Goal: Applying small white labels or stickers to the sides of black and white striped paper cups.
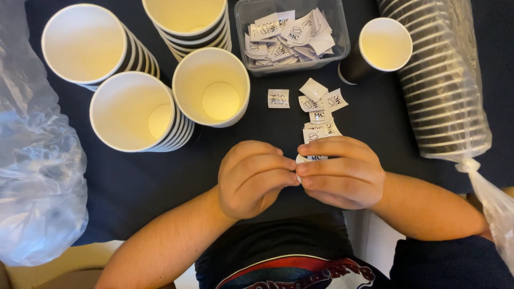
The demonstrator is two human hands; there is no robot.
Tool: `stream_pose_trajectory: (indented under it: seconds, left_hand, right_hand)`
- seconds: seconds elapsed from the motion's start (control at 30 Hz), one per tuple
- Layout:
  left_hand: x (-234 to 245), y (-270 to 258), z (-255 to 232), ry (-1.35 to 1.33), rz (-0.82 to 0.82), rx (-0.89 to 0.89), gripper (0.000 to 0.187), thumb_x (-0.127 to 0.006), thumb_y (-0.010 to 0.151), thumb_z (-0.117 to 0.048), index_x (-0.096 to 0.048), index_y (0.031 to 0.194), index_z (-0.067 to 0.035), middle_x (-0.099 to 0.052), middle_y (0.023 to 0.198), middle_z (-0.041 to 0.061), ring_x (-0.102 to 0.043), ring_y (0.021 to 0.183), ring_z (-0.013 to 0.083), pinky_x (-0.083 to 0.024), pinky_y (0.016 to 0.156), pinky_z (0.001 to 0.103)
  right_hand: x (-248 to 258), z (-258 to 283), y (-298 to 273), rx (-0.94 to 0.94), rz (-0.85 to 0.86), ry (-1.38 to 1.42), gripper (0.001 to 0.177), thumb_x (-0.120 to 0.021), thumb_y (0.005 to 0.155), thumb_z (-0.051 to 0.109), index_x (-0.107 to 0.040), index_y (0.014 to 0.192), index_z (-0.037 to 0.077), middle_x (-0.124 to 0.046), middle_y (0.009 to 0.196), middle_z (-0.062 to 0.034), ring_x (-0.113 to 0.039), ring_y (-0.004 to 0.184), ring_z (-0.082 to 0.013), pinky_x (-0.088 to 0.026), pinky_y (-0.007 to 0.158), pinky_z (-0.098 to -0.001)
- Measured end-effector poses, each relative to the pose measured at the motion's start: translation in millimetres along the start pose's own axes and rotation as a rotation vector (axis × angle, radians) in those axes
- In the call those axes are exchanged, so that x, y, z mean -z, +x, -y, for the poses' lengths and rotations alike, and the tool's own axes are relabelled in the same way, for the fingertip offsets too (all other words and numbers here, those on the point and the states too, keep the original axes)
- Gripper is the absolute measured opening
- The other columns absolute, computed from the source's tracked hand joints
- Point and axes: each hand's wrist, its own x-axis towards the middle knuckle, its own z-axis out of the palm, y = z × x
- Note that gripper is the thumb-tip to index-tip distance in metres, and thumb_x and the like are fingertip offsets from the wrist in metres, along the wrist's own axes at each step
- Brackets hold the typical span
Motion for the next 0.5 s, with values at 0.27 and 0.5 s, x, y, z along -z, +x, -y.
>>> stream_pose_trajectory:
  seconds: [0.27,0.5]
  left_hand:
    - [-7,2,-2,0.132,-0.097,-0.090,0.019,-0.067,0.091,0.004,-0.075,0.078,-0.007,-0.074,0.076,0.007,-0.066,0.072,0.0229,-0.063,0.069,0.031]
    - [-12,2,-3,0.174,-0.141,-0.090,0.025,-0.061,0.092,0.006,-0.075,0.076,-0.008,-0.073,0.073,0.005,-0.064,0.070,0.0210,-0.061,0.068,0.029]
  right_hand:
    - [0,2,1,0.040,-0.007,-0.044,0.009,-0.078,0.087,0.007,-0.078,0.096,0.007,-0.079,0.096,-0.0097,-0.078,0.090,-0.0380,-0.065,0.077,-0.0490]
    - [2,3,1,0.060,0.012,-0.074,0.009,-0.078,0.087,0.007,-0.078,0.096,0.008,-0.079,0.098,-0.0090,-0.078,0.090,-0.0375,-0.065,0.077,-0.0481]
